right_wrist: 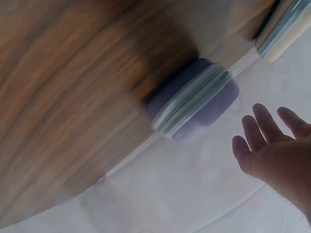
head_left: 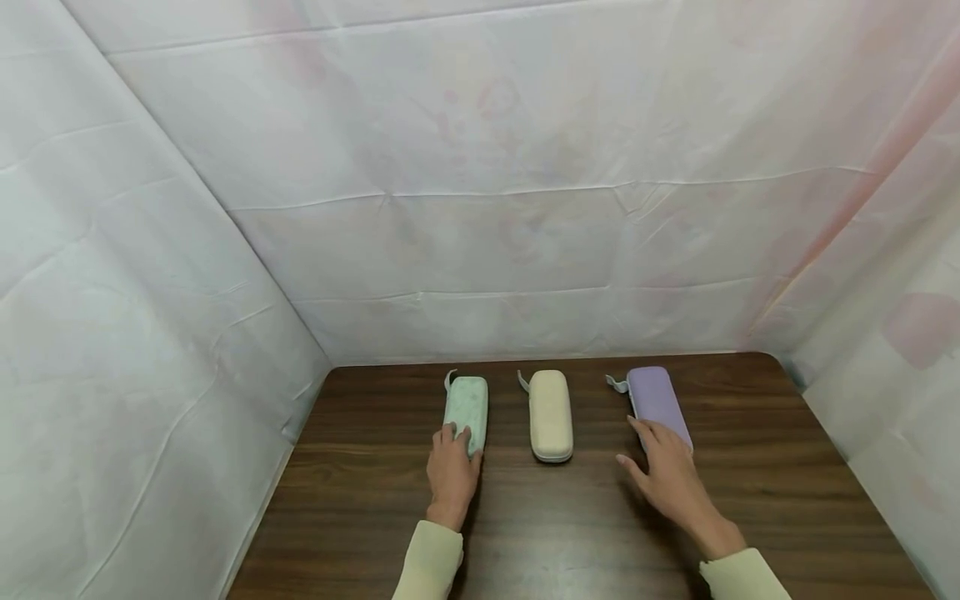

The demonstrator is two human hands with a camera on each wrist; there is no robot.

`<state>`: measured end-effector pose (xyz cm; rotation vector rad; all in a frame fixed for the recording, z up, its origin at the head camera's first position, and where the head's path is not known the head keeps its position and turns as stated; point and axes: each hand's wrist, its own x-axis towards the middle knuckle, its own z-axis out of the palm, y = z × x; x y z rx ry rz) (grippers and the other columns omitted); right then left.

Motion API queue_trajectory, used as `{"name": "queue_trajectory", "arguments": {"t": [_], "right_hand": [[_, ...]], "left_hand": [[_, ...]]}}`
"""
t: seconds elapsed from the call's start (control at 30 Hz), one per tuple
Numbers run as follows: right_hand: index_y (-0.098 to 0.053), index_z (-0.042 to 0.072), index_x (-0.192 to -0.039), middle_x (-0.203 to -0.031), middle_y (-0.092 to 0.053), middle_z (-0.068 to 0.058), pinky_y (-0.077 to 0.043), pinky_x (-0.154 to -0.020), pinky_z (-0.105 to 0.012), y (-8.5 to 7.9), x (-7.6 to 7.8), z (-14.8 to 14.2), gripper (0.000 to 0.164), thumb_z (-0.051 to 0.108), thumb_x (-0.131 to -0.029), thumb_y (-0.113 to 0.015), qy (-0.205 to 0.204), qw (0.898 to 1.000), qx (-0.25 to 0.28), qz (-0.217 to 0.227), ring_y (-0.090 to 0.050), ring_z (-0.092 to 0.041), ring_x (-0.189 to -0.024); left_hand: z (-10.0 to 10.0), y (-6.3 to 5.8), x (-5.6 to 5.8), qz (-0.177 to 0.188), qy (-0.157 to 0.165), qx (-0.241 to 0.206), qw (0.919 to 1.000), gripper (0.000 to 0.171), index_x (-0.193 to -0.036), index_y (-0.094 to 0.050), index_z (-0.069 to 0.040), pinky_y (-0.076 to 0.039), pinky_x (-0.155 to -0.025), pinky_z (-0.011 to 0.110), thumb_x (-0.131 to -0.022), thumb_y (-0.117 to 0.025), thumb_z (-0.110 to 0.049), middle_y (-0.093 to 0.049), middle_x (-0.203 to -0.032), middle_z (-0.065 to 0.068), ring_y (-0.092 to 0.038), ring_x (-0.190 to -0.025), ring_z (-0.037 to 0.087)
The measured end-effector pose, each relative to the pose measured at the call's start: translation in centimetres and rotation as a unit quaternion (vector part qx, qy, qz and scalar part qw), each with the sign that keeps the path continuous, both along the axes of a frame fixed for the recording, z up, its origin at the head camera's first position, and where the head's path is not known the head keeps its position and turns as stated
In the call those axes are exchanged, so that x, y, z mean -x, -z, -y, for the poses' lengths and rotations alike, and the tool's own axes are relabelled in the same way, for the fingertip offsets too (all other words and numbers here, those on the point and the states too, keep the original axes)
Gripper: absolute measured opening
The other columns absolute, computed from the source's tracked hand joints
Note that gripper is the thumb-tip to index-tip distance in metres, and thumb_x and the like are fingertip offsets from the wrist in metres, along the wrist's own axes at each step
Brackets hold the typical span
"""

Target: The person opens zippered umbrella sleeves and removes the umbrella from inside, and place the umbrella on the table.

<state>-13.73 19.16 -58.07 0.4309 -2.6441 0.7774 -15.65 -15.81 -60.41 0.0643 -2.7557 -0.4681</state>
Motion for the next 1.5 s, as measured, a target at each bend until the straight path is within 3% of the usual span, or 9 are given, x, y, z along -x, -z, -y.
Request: {"name": "queue_trajectory", "arguments": {"t": [0.7, 1.0, 1.5], "right_hand": [[-0.06, -0.004, -0.142, -0.133, -0.064, -0.023, -0.043, -0.103, -0.065, 0.0, 1.1, 3.3, 0.063, 0.016, -0.089, -0.086, -0.034, 0.999, 0.004, -0.007, -0.058, -0.046, -0.125], [-0.06, -0.002, -0.144, -0.134, -0.064, -0.023, -0.046, -0.102, -0.063, -0.3, 1.9, 4.6, 0.063, 0.017, -0.09, -0.086, -0.044, 0.999, 0.0, 0.003, -0.058, -0.045, -0.125], [-0.061, -0.001, -0.143, -0.134, -0.064, -0.022, -0.046, -0.104, -0.064, -0.6, 3.4, 7.2, 0.06, 0.02, -0.092, -0.084, -0.077, 0.997, -0.006, 0.006, -0.058, -0.045, -0.126]], "left_hand": [[-0.2, 0.2, 0.1, -0.031, -0.006, 0.007, 0.9995, 0.04, -0.115, -0.081, 0.0, -0.06, -0.072, 0.049, -0.08, -0.093, -0.015, -0.067, -0.124, 0.019, -0.061, -0.11, 0.037], [-0.3, 0.1, 0.1, -0.013, -0.007, 0.01, 0.9998, 0.04, -0.116, -0.08, -0.001, -0.06, -0.072, 0.05, -0.083, -0.092, -0.018, -0.066, -0.124, 0.018, -0.062, -0.11, 0.037], [-0.1, 0.7, 0.2, -0.016, -0.016, 0.004, 0.9997, 0.037, -0.115, -0.081, -0.001, -0.06, -0.073, 0.05, -0.083, -0.092, -0.017, -0.067, -0.123, 0.017, -0.062, -0.111, 0.037]]}}
